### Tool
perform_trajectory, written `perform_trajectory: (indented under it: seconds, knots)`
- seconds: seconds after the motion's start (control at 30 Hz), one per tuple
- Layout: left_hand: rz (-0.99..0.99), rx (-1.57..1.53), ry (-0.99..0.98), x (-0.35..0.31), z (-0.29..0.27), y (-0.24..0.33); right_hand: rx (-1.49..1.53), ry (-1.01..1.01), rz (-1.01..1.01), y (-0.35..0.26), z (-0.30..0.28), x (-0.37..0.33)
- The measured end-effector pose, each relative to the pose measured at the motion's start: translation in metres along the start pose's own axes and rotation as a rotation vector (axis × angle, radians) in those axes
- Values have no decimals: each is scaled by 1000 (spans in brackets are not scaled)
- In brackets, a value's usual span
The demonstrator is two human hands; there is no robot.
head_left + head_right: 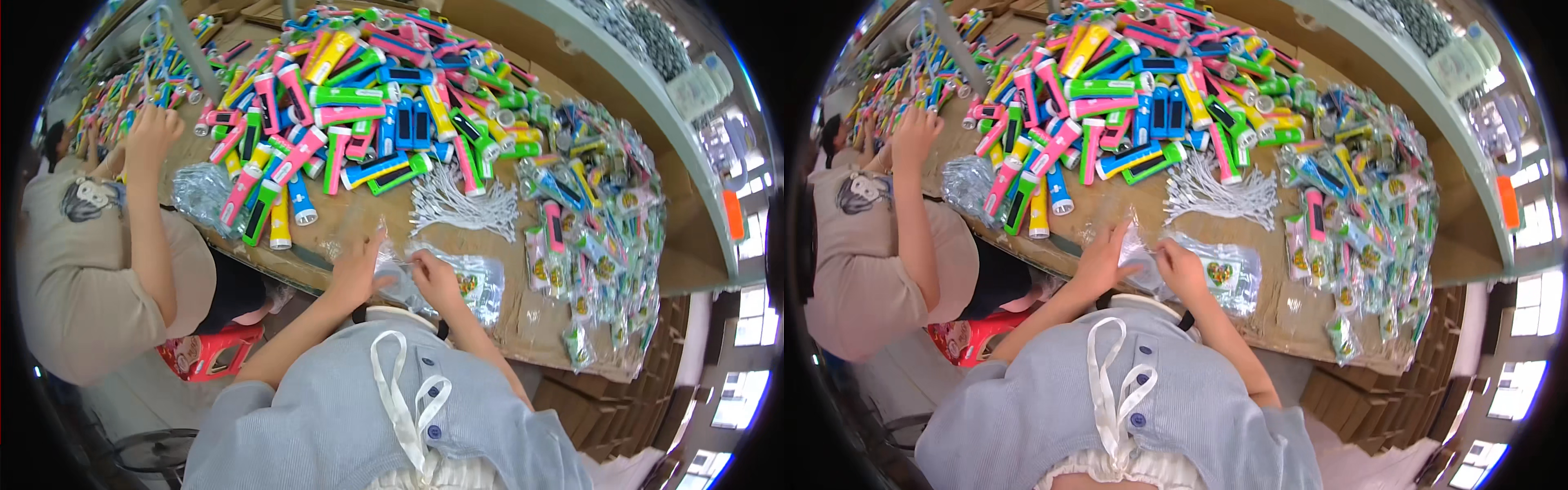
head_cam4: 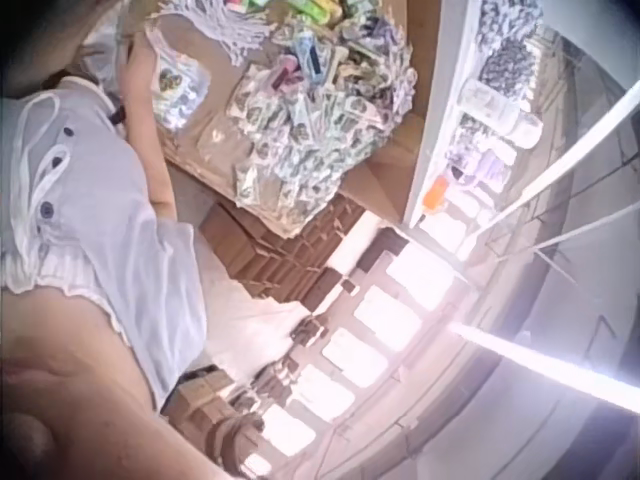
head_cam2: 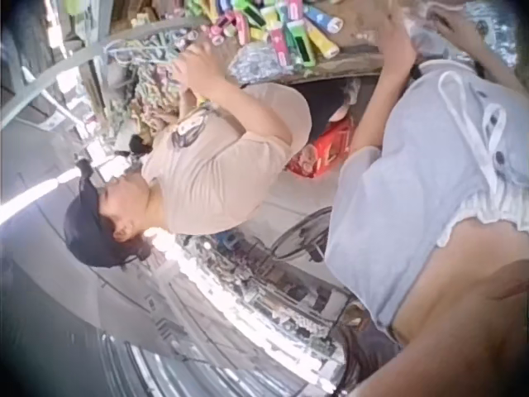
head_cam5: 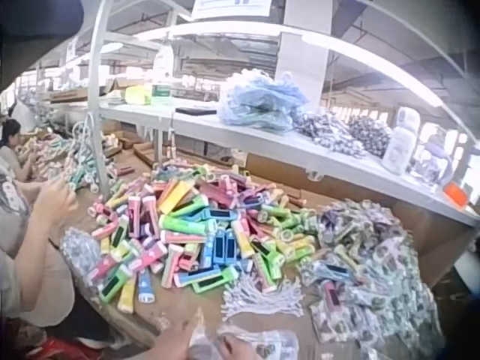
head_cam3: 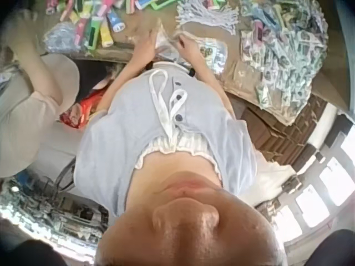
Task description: The person places colorful flashlights into individual plastic bags by hand, then arranges the bagged flashlights on a table.
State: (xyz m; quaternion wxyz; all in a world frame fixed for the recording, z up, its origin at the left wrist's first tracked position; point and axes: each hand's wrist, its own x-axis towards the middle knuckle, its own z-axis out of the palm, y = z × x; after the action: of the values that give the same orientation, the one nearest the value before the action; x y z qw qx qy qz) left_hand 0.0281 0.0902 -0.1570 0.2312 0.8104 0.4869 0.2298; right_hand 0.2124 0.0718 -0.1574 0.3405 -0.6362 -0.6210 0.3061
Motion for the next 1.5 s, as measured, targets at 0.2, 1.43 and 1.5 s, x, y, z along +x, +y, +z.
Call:
perform_trajectory:
  seconds: [0.2,1.43,1.5]
  knots:
    - [-202,-55,-43,2,11,-23,-84,-231,88,17,-27,-2]
    - [-709,-757,-113,-18,56,-39,501,-295,61,20,-1,0]
    - [-747,-760,-92,-13,50,-33,266,-371,22,54,23,-3]
